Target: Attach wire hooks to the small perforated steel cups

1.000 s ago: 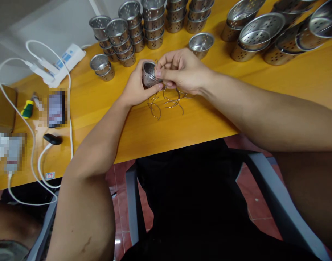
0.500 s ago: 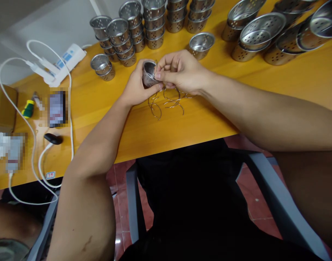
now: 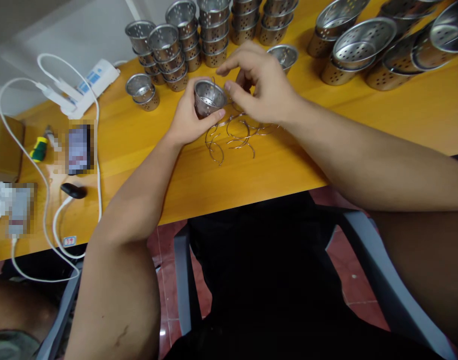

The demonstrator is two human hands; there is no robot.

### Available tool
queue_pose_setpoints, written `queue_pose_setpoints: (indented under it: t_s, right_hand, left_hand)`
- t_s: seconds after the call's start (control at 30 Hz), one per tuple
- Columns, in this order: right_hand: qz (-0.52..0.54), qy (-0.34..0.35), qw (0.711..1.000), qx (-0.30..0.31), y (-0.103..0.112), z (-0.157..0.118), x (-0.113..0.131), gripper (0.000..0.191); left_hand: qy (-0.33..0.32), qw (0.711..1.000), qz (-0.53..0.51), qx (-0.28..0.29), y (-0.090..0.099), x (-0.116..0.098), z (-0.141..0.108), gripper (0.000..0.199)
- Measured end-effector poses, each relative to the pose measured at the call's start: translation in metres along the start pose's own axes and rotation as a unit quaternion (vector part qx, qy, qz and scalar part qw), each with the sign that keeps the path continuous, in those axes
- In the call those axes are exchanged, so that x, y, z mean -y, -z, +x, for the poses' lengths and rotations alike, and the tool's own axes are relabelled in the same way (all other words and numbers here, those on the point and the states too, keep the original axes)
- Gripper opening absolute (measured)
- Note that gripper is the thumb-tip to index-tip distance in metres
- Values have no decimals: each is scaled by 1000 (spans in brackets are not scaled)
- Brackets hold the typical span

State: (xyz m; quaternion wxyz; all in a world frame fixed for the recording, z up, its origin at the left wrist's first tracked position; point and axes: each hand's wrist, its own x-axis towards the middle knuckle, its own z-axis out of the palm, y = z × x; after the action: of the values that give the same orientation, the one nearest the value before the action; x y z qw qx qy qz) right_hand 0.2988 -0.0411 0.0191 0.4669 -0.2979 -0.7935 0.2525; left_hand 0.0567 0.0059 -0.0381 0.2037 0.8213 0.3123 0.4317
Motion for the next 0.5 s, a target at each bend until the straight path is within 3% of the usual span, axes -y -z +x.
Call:
queue_pose_setpoints:
  t_s: [0.2,0.5]
  right_hand:
    - [-48,60,995,56,3,1,1,30]
    - [-47,49,996,54,2,2,-12,21]
  left_hand:
    - [7,1000,-12,0,1,-4,0,84]
    - [17,999,-23,-35,2,-10,2,76]
